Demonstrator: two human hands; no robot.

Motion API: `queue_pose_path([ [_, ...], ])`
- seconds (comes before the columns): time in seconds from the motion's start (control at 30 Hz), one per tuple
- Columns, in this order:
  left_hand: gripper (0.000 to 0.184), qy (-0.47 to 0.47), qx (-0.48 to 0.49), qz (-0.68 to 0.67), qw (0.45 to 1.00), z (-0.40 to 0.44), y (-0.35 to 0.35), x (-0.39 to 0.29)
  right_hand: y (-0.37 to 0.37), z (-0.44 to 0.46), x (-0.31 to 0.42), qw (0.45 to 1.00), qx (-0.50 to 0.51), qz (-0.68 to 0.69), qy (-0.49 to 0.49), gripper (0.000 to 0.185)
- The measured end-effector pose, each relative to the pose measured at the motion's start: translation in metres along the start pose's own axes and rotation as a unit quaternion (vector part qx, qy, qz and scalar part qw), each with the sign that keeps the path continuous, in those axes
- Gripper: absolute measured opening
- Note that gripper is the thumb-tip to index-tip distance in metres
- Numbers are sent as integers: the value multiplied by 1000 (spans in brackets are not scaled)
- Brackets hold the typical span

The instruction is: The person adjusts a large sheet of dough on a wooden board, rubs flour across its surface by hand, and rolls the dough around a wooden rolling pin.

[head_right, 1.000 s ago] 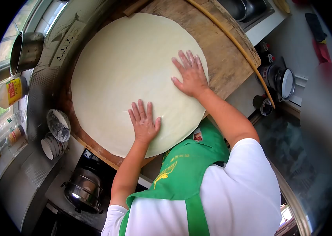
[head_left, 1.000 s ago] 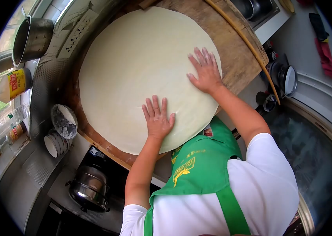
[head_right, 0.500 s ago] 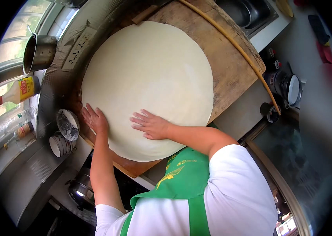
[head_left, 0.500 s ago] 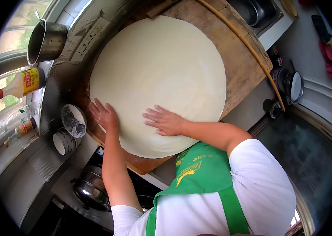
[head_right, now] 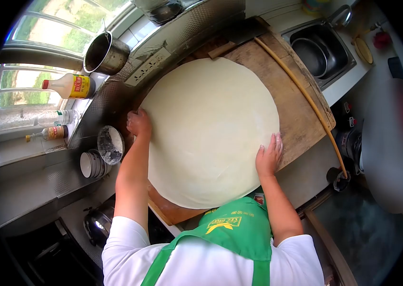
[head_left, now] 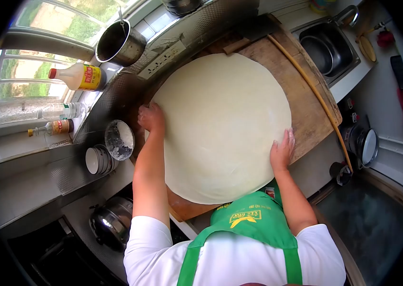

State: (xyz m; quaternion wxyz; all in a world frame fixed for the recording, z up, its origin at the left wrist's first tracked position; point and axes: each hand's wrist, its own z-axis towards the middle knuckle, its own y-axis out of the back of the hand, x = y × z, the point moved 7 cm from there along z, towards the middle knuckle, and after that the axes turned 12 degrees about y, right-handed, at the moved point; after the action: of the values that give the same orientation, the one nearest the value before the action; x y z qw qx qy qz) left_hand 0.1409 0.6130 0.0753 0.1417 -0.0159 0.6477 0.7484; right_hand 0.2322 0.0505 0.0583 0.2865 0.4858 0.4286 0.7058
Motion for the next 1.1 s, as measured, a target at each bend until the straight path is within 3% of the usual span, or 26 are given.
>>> queue_pose_path([
  [0.1,57,-2,-16,14,1000,14,1,-10,2,4,-11,995,-39,33,-87,60],
  [0.17,65,-7,64,61,996,17,1,-18,8,11,-24,990,-55,42,-126,54],
  [0.23,67,-46,44,71,995,26,-11,-15,3,11,-50,947,-22,190,-258,43],
  [0.27,70,-81,23,79,993,29,-15,-18,-12,5,-73,959,-88,167,-210,37],
  [0.3,70,-84,24,77,993,28,-14,-22,-16,4,-80,959,-92,165,-212,37],
  [0.37,68,-31,43,-16,998,25,-10,-20,-33,-9,-100,910,-78,293,-284,35],
  [0.4,68,-33,46,-19,998,23,-8,-23,-20,-7,-91,910,-81,290,-284,35],
  [0.47,61,-79,65,55,993,19,-8,-25,10,-5,-46,938,46,178,-294,33],
  [0.5,61,-80,66,54,993,21,-14,-21,12,-9,-39,938,44,177,-295,33],
  [0.57,55,-171,31,85,981,23,-32,-20,22,-13,-21,980,96,4,-173,33],
  [0.63,54,-150,76,47,985,28,-30,-25,17,-24,-25,982,40,58,-173,31],
  [0.7,53,-125,122,18,984,26,-20,-24,13,-41,-29,954,-40,177,-240,32],
  [0.77,53,-146,135,-15,980,15,0,-36,4,-44,-33,957,-48,175,-226,33],
  [0.87,51,-198,149,13,969,28,-24,-23,-13,-48,-52,947,-50,214,-233,35],
  [0.93,52,-191,148,11,970,34,-29,-11,-19,-43,-65,933,-41,257,-250,36],
  [1.0,52,-183,146,12,972,32,-28,0,-28,-37,-72,884,-38,371,-283,34],
  [1.1,53,-147,151,11,977,24,-18,23,-26,-20,-76,870,-36,402,-282,33],
])
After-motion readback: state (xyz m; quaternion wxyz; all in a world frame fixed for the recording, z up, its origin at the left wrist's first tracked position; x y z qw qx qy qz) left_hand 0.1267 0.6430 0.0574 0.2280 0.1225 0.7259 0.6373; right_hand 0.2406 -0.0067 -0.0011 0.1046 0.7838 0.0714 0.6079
